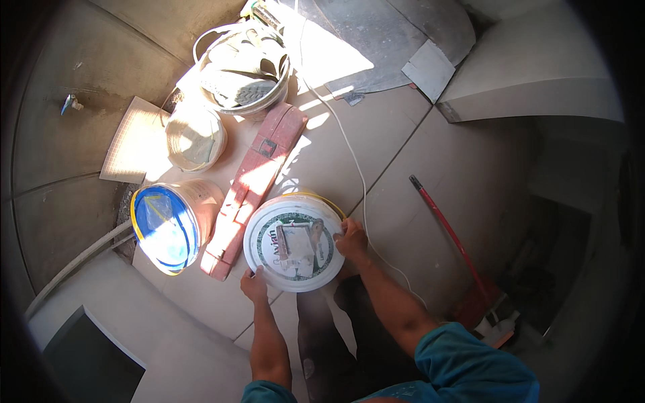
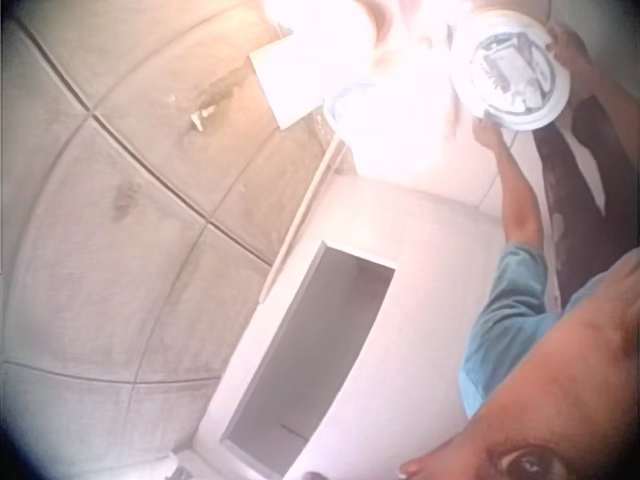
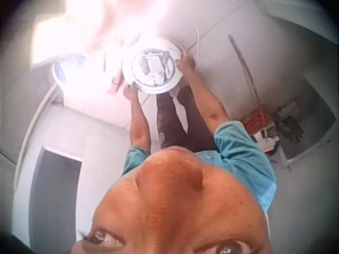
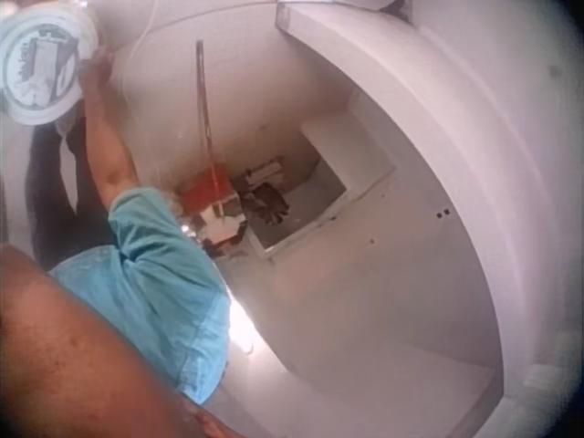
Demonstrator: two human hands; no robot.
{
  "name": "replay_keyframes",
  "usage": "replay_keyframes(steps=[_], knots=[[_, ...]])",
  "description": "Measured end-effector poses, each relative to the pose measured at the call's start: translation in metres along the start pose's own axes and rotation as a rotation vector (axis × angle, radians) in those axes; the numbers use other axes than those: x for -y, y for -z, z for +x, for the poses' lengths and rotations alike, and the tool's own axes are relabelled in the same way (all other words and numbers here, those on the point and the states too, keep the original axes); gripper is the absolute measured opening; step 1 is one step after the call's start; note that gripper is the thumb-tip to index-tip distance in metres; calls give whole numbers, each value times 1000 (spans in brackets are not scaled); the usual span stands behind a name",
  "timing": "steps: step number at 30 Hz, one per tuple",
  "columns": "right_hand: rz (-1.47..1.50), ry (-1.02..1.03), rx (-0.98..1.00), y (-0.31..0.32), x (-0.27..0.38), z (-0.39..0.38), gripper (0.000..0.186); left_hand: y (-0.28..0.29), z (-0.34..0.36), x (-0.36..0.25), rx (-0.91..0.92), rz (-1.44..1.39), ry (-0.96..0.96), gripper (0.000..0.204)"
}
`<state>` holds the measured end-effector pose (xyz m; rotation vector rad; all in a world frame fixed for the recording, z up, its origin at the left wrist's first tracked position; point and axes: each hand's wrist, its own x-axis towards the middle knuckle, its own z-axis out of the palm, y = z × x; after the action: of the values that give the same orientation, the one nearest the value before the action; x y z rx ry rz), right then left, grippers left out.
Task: The person pours a white liquid from a small container into a larger bucket and stirs the mixture with a stick. They then walk to a pile of materials, pick up a bag, and place it on the floor before returning to the bucket.
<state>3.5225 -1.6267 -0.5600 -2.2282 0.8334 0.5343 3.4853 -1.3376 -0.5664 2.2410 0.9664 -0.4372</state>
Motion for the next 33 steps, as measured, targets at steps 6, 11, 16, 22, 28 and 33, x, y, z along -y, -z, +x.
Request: replay_keyframes(steps=[6,11,16,22,28,33], knots=[[-32,-41,-104,-14,1,-10,27,2,7,6,31,83,8,25],[124,-177,-254,-35,-12,-37,29,-5,7,14,24,60,-75,51],[208,-215,-432,-55,-25,-50,33,-23,-6,-90,-83,627,-233,83],[180,-222,-317,-49,-23,-42,36,-42,53,-171,519,378,-946,66],[297,-333,-70,-16,-20,-29,40,-53,65,-187,466,601,-994,56],[305,-226,-78,-13,-18,-34,38,-55,82,-187,530,635,-1047,50]])
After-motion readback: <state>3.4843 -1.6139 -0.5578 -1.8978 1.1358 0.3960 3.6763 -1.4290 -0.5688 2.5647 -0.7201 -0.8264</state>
